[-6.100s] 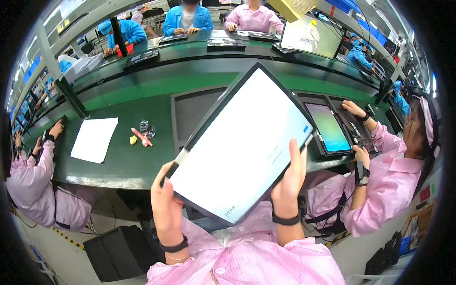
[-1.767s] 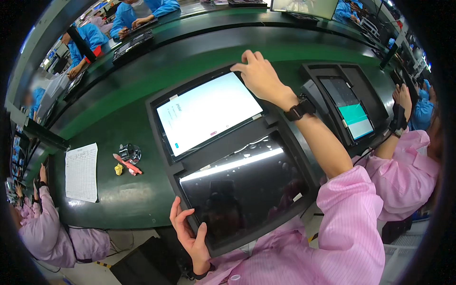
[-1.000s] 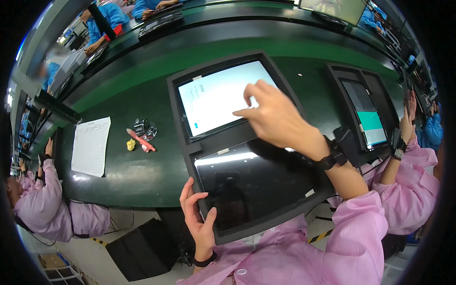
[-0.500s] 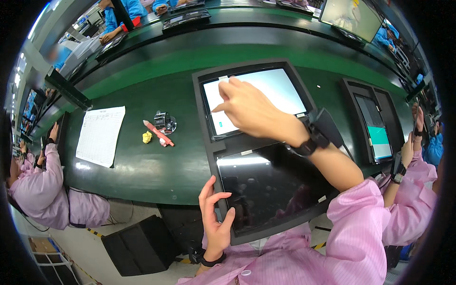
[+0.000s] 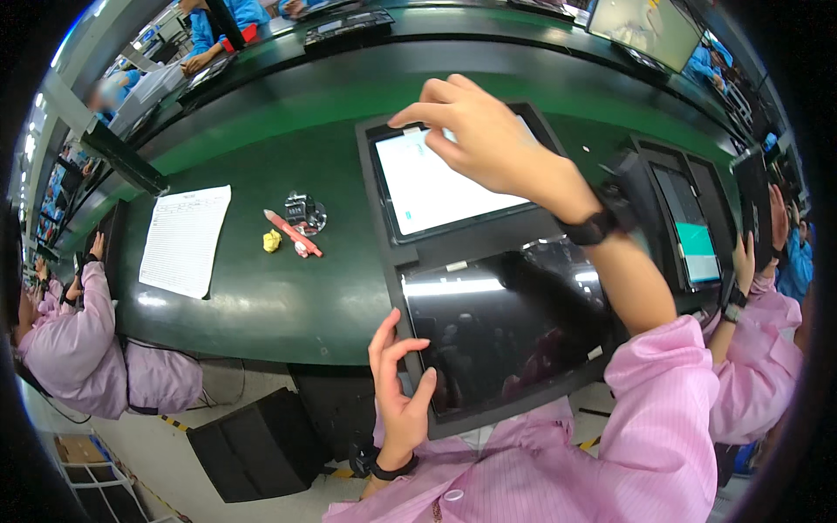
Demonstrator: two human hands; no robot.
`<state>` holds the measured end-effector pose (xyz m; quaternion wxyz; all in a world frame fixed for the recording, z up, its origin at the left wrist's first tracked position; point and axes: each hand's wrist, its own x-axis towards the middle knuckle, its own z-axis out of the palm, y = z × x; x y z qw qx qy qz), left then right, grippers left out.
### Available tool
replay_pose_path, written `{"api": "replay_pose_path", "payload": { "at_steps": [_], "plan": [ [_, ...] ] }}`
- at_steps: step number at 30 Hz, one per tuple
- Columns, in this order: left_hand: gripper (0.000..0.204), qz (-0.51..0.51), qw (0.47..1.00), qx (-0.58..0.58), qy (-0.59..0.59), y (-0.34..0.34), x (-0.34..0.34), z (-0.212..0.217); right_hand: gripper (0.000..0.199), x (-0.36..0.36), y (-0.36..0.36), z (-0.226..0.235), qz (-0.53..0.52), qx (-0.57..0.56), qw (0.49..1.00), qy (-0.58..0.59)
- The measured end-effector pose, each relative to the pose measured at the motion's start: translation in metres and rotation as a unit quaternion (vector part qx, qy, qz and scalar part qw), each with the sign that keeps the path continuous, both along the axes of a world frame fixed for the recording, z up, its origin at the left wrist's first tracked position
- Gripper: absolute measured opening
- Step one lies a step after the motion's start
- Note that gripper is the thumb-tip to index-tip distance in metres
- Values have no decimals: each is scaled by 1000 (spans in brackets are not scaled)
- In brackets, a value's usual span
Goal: Inspecting, interacting with setup screens, and testing tablet computers on a factory assembly line before moving them to a storage shelf.
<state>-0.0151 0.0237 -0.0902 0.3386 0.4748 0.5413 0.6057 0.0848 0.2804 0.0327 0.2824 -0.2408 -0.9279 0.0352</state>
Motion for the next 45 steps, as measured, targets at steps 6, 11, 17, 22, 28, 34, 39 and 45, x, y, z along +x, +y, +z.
{"api": "replay_pose_path", "payload": {
  "at_steps": [6, 11, 17, 22, 28, 34, 39, 45],
  "plan": [
    [33, 8, 1000, 5, -2, -1, 0, -4, 21, 67, -62, -35, 30, -122, 983, -137],
    [34, 5, 1000, 7, 4, -3, 2, -3, 30, 54, -91, -68, 66, -105, 988, -95],
    [34, 1, 1000, 15, -10, 6, 7, -4, 33, 42, -87, -81, 83, -138, 985, -58],
    [34, 19, 1000, 12, 6, 0, -3, 1, 35, 27, -87, -74, 113, -214, 970, -29],
    [37, -4, 999, 39, 4, -6, -5, -9, 45, 19, -95, -61, 128, -211, 965, -86],
    [37, 2, 998, 45, -40, -16, -3, 0, 55, 50, -113, -37, 44, -248, 960, -122],
    [40, -12, 998, 53, -38, -11, -6, 1, 54, 129, -94, -53, -116, -143, 969, -165],
    [41, 28, 997, 74, -14, -7, -2, -8, 50, 145, -102, -65, -155, -109, 968, -165]
  ]
}}
